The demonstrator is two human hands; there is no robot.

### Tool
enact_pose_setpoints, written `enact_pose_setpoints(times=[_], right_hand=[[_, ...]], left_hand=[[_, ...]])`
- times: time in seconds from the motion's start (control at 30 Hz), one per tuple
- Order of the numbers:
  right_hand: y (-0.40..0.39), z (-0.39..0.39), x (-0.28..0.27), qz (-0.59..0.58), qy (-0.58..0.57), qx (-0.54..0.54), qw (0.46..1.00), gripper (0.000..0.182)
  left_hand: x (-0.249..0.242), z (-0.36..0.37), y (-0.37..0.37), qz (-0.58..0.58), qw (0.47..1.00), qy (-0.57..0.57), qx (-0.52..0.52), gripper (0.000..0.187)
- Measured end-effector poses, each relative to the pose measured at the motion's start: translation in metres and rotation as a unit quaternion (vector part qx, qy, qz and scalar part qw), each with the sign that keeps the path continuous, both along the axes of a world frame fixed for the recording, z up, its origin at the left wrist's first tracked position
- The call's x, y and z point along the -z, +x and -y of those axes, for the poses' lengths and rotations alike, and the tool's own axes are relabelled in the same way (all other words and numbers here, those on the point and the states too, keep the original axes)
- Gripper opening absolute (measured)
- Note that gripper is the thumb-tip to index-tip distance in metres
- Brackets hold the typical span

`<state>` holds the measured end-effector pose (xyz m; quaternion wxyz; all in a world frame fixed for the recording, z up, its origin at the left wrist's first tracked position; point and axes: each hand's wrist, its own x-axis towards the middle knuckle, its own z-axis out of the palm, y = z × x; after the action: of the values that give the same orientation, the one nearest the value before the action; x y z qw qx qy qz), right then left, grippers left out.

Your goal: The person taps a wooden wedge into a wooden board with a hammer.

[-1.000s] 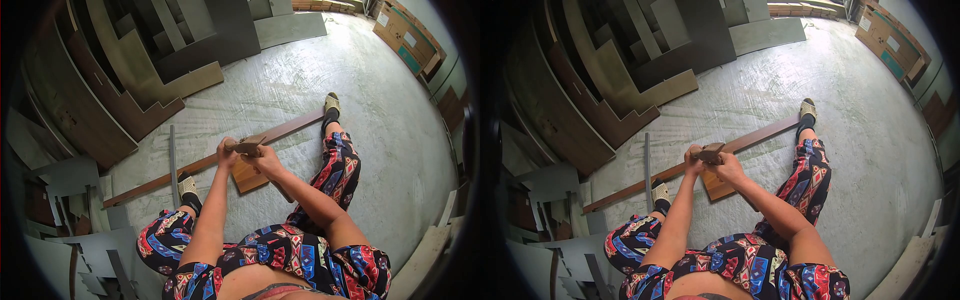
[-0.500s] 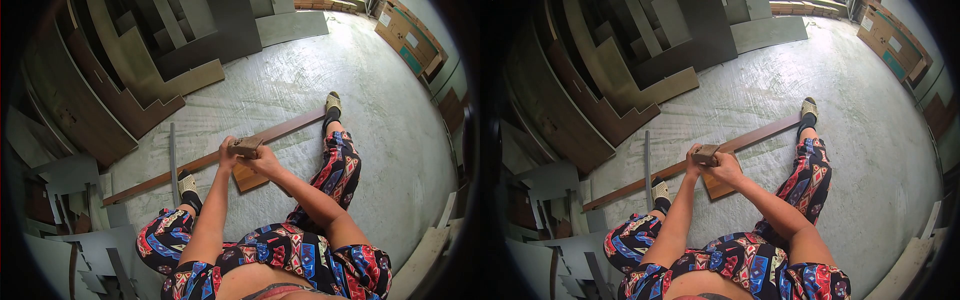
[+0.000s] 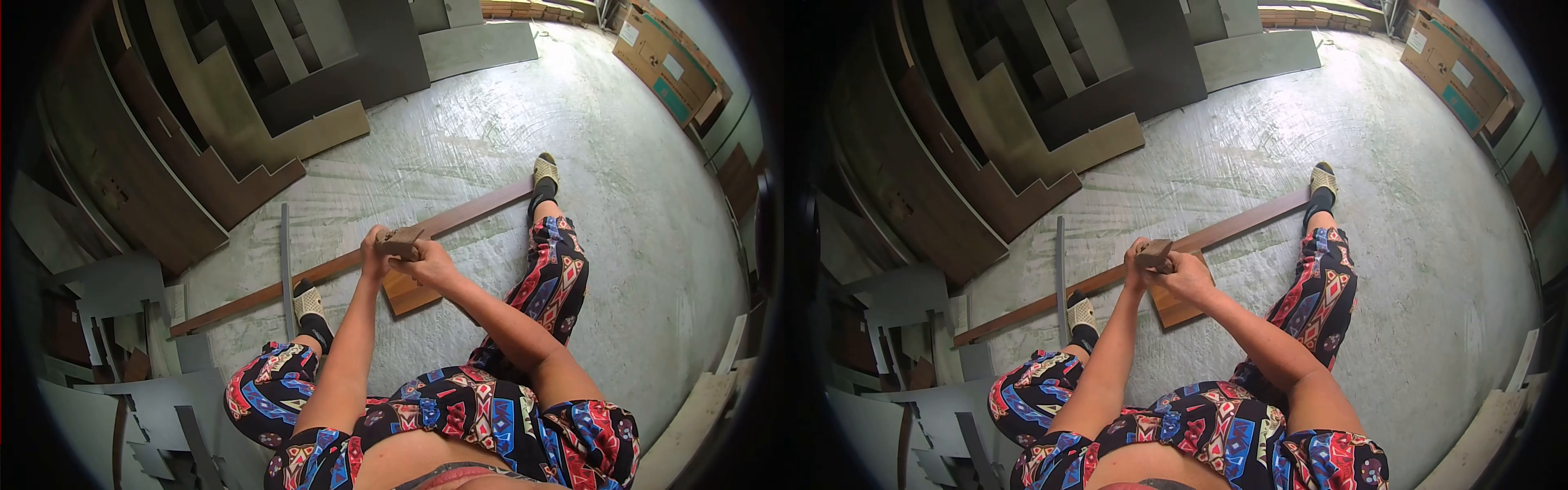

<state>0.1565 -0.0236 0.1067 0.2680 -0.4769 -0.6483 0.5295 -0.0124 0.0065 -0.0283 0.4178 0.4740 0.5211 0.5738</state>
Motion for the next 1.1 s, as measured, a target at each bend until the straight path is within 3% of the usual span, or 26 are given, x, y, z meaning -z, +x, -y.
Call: enact_pose_setpoints(times=[0.03,0.1,0.2,0.23,0.33,0.4,0.5,0.57,0.63,0.7,0.73,0.8,0.93,1.1], right_hand=[[0.000,0.000,0.002,0.004,0.006,0.001,1.000,0.028],[0.000,0.001,0.006,-0.045,0.031,-0.001,0.999,0.029],[0.000,0.005,-0.002,-0.110,0.034,-0.009,0.993,0.030],[0.000,0.005,-0.007,-0.132,0.032,-0.010,0.991,0.031],[-0.002,0.003,-0.013,0.074,-0.014,0.001,0.997,0.030],[-0.001,0.002,-0.005,0.030,-0.001,-0.003,1.000,0.030],[0.000,0.005,-0.002,-0.077,0.024,-0.003,0.997,0.031],[0.002,0.006,-0.011,-0.127,0.006,-0.005,0.992,0.032],[0.004,0.005,-0.025,-0.144,-0.050,-0.009,0.988,0.032],[0.000,0.001,-0.009,-0.043,-0.050,-0.001,0.998,0.030],[-0.002,0.000,-0.007,0.007,-0.051,0.004,0.999,0.029],[-0.003,0.003,-0.003,0.011,-0.005,0.004,1.000,0.029],[-0.002,0.006,0.003,-0.048,0.032,-0.006,0.998,0.030],[0.002,0.004,-0.008,-0.092,-0.096,0.023,0.991,0.027]], left_hand=[[-0.002,-0.001,0.000,-0.010,1.000,-0.001,-0.003,0.019],[-0.034,0.009,0.008,-0.196,0.980,0.024,-0.034,0.018],[-0.010,0.003,0.003,-0.201,0.972,0.115,-0.035,0.017],[-0.015,0.004,0.003,-0.184,0.979,0.082,-0.031,0.017],[-0.022,0.005,0.005,-0.122,0.992,0.030,-0.005,0.019],[-0.015,0.004,0.003,-0.065,0.996,0.054,0.018,0.020],[-0.014,0.003,0.003,-0.170,0.985,0.011,-0.030,0.020],[0.003,-0.003,0.001,-0.062,0.998,0.023,-0.015,0.020],[0.008,-0.005,0.000,-0.073,0.997,0.035,-0.015,0.019],[-0.027,0.006,0.007,-0.203,0.978,0.044,-0.033,0.018],[-0.027,0.006,0.008,-0.138,0.990,0.042,-0.014,0.017],[-0.024,0.007,0.008,-0.006,0.999,0.034,0.021,0.016],[-0.030,0.011,0.007,-0.079,0.995,0.062,0.017,0.015],[-0.025,0.005,-0.004,-0.104,0.989,0.103,-0.020,0.017]])
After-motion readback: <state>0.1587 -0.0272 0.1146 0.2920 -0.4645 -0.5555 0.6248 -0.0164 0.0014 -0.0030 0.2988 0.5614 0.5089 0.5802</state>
